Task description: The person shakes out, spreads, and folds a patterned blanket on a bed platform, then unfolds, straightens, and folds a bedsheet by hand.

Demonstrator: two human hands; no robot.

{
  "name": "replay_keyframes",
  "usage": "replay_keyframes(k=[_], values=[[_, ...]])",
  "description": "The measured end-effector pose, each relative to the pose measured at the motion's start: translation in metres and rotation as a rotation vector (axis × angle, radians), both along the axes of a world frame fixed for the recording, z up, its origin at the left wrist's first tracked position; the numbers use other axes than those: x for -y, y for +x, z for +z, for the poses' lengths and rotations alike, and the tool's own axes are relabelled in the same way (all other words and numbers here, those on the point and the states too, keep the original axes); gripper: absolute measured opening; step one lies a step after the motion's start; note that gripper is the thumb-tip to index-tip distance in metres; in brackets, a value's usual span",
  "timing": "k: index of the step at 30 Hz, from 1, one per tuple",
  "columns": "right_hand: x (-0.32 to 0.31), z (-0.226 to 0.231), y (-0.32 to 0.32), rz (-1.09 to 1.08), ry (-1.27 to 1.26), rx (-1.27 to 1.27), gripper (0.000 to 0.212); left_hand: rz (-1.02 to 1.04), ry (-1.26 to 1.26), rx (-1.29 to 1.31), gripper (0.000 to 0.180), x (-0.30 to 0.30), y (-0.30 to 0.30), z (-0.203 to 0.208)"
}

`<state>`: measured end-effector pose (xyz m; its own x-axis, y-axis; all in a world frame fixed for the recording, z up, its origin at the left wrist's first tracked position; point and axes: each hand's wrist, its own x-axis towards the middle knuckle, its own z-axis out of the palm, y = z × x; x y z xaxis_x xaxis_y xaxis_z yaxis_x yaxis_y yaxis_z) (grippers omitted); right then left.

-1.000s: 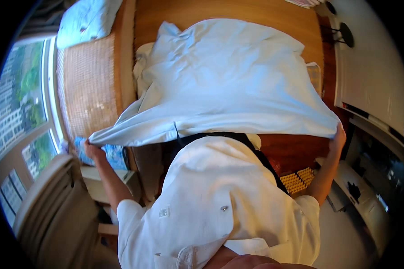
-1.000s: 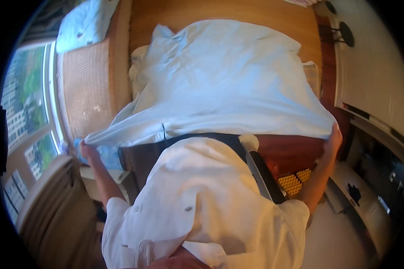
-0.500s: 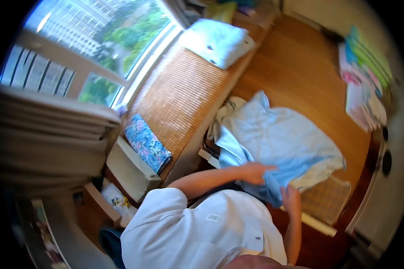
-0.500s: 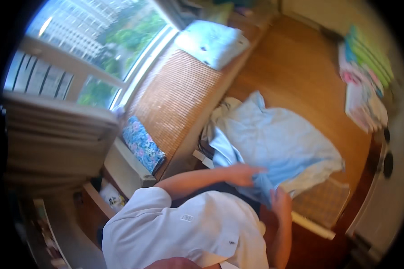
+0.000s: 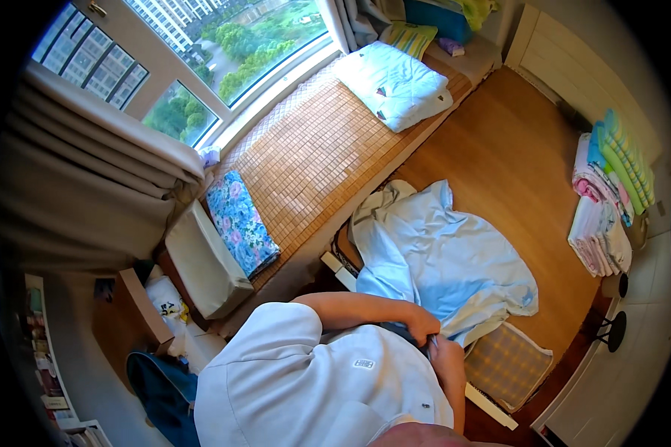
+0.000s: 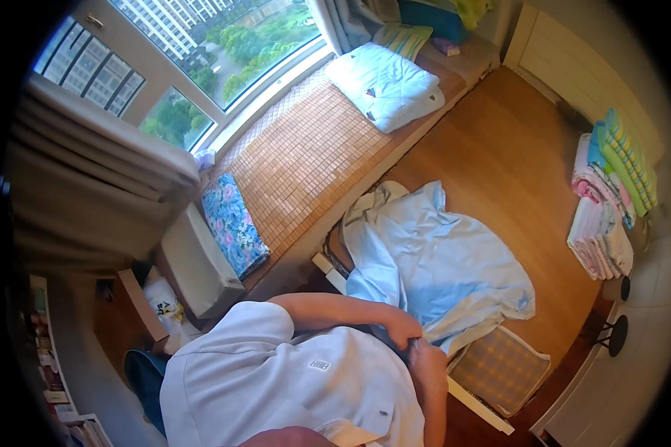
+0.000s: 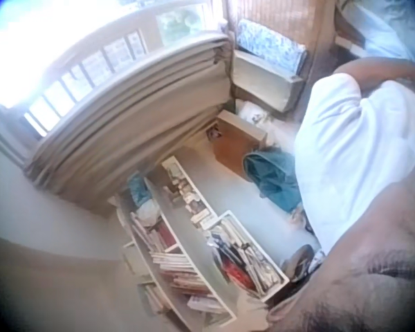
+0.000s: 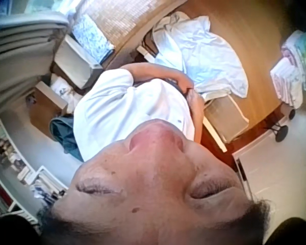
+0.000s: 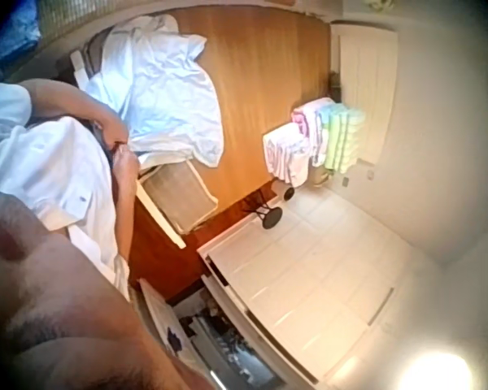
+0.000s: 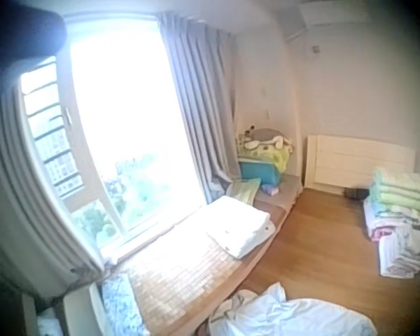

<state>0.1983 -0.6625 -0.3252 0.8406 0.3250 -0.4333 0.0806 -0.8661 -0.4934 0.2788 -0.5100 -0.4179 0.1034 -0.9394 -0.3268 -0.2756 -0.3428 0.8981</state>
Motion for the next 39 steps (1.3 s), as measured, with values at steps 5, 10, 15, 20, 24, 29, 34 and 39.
replay_keyframes(k=[5, 10, 15, 20, 24, 29, 34, 39], values=[[0.025, -0.018, -0.009, -0.276, 0.333, 0.081, 0.024, 0.169, -0.042, 0.081, 0.028, -0.004, 0.003, 0.014], [0.057, -0.043, -0.026, -0.403, 0.435, -0.111, 0.023, 0.348, -0.032, -0.046, 0.029, -0.007, 0.011, 0.013], [0.067, -0.043, -0.034, -0.397, 0.334, -0.031, 0.019, 0.421, -0.017, -0.164, 0.027, -0.010, 0.022, 0.031], [0.061, -0.057, -0.035, -0.536, 0.395, 0.153, 0.015, 0.543, -0.130, -0.218, 0.029, -0.003, 0.026, 0.018], [0.061, -0.063, -0.031, -0.652, 0.588, 0.139, 0.011, 0.600, -0.043, -0.208, 0.031, -0.002, 0.033, 0.031], [0.068, -0.070, -0.031, -0.793, 0.812, 0.039, 0.008, 0.628, -0.112, -0.145, 0.032, 0.001, 0.030, 0.026], [0.077, -0.079, -0.039, -0.811, 0.795, -0.064, 0.010, 0.536, -0.257, -0.022, 0.028, 0.001, 0.031, 0.020], [0.069, -0.060, -0.013, -0.756, 0.617, 0.017, 0.019, 0.547, -0.105, -0.190, 0.019, -0.007, 0.046, 0.026]])
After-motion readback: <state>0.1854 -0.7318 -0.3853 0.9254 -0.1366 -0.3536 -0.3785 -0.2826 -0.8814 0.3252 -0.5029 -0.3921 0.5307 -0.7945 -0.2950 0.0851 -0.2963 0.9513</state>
